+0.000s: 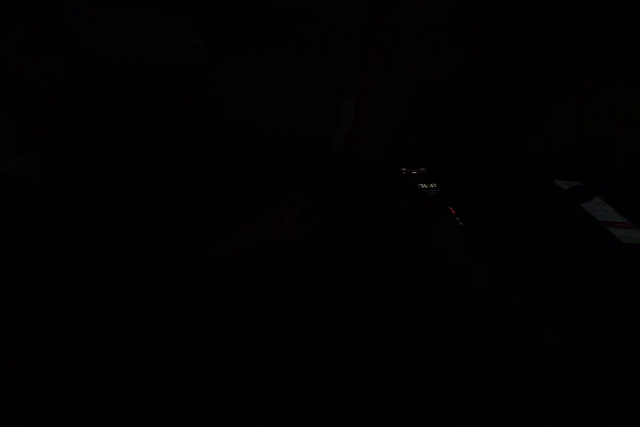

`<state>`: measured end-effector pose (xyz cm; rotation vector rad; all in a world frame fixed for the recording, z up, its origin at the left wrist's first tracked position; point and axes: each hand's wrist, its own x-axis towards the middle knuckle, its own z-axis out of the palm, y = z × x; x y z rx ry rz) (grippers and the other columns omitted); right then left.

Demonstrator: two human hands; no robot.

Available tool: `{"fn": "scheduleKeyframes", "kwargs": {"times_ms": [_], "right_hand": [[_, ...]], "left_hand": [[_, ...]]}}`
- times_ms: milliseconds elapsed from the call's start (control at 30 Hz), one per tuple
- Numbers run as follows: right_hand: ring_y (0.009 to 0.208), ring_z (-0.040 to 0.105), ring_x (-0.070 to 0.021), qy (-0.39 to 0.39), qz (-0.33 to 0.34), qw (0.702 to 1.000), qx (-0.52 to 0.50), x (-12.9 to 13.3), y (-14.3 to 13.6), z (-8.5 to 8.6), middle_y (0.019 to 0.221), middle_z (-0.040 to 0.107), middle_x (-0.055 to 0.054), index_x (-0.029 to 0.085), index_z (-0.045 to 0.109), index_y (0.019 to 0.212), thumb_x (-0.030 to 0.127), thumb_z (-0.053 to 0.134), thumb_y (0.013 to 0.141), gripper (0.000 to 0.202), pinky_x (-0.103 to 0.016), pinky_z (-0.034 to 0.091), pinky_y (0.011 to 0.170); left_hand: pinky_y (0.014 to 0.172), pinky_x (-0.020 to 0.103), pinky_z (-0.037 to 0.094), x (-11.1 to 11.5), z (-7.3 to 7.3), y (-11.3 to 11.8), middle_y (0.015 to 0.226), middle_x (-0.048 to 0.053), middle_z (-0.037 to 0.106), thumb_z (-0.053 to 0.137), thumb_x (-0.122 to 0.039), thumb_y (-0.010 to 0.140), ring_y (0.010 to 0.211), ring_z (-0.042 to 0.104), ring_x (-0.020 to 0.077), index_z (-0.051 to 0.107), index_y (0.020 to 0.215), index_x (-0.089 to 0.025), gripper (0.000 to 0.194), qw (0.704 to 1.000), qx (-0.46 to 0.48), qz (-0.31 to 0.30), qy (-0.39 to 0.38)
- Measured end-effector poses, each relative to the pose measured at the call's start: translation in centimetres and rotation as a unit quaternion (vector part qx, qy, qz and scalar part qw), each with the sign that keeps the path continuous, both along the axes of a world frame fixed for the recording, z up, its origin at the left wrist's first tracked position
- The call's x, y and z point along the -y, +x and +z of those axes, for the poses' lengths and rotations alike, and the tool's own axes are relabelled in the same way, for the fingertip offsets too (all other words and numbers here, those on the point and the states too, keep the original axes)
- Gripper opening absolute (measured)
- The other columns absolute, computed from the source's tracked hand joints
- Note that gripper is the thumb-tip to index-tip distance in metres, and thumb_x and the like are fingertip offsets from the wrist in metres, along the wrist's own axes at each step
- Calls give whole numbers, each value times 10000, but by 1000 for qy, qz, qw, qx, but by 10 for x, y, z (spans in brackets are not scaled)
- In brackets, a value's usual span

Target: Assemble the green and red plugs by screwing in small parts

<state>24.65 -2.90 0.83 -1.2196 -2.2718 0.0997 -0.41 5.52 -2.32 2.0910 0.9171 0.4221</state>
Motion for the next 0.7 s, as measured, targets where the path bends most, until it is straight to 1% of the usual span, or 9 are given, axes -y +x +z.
{"fn": "scheduleKeyframes", "kwargs": {"times_ms": [200, 333, 500, 600, 700], "right_hand": [[1043, 619, -183, -33, -16, 999, -17, -2, 4, 1, 1223, 615, -82, 196, 614, 1191, 346, 477, 992, 285, -382, 535, 899], [1051, 616, -180, -59, -11, 998, -18, -8, 9, 0, 1231, 613, -83, 204, 617, 1188, 343, 465, 997, 281, -381, 530, 908], [1050, 616, -180, -89, -2, 996, -23, -23, 17, -1, 1229, 614, -84, 199, 618, 1184, 342, 468, 996, 280, -384, 530, 909], [1048, 618, -187, -99, -13, 994, -42, -35, 18, -3, 1204, 625, -73, 183, 625, 1175, 346, 419, 1013, 309, -385, 527, 911], [1044, 617, -189, -96, -37, 991, -82, -46, 17, -9, 1196, 630, -68, 176, 627, 1172, 342, 391, 1022, 325, -388, 522, 916]], "left_hand": [[893, 420, 546, 1, 1, 0, 1201, 96, 598, 518, -344, 991, 1057, 617, 219, 575, 1224, -138, 316, 1000, 5, -4, 8], [892, 421, 547, 0, 0, 0, 1204, 98, 597, 528, -344, 987, 1055, 617, 218, 573, 1226, -140, 318, 1000, 10, 1, 12], [893, 423, 546, -2, 0, 0, 1205, 98, 597, 530, -343, 986, 1057, 617, 219, 572, 1228, -139, 319, 1000, 1, -12, 16], [893, 424, 546, -1, 2, 0, 1209, 98, 596, 544, -346, 978, 1058, 616, 222, 573, 1227, -140, 324, 999, -15, -32, 17], [895, 426, 545, 0, 4, 0, 1211, 98, 595, 546, -346, 977, 1059, 615, 223, 572, 1228, -140, 325, 999, -26, -44, 17]]}}
